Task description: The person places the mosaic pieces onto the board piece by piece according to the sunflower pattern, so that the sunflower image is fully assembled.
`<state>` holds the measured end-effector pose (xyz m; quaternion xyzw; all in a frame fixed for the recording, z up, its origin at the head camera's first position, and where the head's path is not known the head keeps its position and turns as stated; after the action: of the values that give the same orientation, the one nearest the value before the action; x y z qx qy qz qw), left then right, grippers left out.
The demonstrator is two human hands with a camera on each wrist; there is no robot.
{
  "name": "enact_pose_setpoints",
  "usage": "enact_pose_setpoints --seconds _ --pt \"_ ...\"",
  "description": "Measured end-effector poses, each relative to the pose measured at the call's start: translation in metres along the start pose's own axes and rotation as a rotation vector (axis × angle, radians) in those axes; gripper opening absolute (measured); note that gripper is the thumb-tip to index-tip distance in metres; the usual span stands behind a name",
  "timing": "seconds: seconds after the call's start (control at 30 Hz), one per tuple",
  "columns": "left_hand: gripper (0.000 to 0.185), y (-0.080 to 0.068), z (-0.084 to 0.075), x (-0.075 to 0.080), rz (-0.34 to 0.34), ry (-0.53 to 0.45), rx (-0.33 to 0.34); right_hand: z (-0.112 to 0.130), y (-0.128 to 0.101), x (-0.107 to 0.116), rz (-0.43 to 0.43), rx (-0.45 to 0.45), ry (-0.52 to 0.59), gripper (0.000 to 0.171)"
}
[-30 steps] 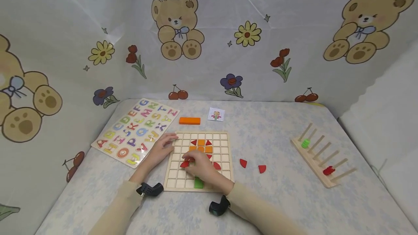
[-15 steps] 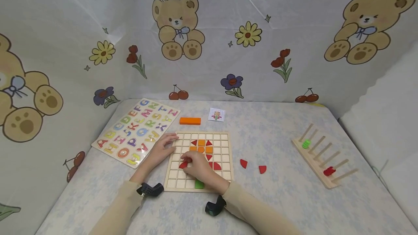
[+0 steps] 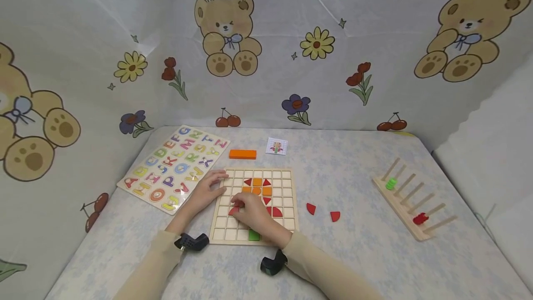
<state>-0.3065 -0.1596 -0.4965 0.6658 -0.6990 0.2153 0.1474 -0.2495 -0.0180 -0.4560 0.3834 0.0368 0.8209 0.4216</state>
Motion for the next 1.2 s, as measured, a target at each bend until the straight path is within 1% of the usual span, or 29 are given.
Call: enact_pose_setpoints --seconds 0.17,0.3,0.43,0.57,0.67,0.83,0.93,1.07,1.13,1.2 --pt "0.035 0.001 -0.003 0.000 -0.002 -0.007 -0.006 0.000 0.002 0.001 -0.008 0.014 -0.040 0.021" --pt "0.034 0.001 -0.003 -0.002 0.012 -0.012 0.008 0.000 0.001 0.001 -0.007 0.002 -0.029 0.022" --pt "0.034 0.003 0.001 -0.003 0.010 -0.001 0.026 0.001 -0.002 0.002 0.001 -0.004 -0.004 0.023" --pt "0.034 0.002 0.002 -0.004 0.007 -0.002 0.028 0.000 -0.011 0.011 -0.004 -0.049 0.026 0.024" --pt "0.035 0.002 0.002 -0.004 0.006 -0.011 0.028 -0.002 -0.023 0.029 -0.046 -0.065 0.010 0.022" --pt "0.035 0.001 0.001 -0.005 0.010 -0.014 0.034 -0.012 -0.048 0.072 -0.169 -0.065 -0.080 0.018" --pt "0.034 0.001 0.002 -0.003 0.005 -0.007 0.039 -0.023 -0.067 0.098 -0.217 -0.112 -0.145 0.020" --pt "0.034 0.000 0.002 -0.001 -0.001 0.000 0.037 -0.040 -0.095 0.124 -0.208 -0.198 -0.246 0.027" --pt "0.035 0.000 0.002 -0.001 0.002 0.000 0.033 -0.047 -0.108 0.134 -0.191 -0.237 -0.296 0.032" --pt "0.035 0.000 0.002 -0.001 0.005 0.001 0.029 -0.052 -0.118 0.140 -0.174 -0.254 -0.335 0.035"
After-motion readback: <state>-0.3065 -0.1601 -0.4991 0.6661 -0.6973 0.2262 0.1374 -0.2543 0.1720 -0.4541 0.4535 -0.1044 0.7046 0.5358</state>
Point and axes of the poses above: each hand's wrist, its own y-axis towards the middle knuckle, its own x-axis out of the back of the hand, z = x × y, the point moved 9 cm from there along y, towards the middle knuckle, and after that the axes turned 15 degrees about x, right-handed, at the moved point
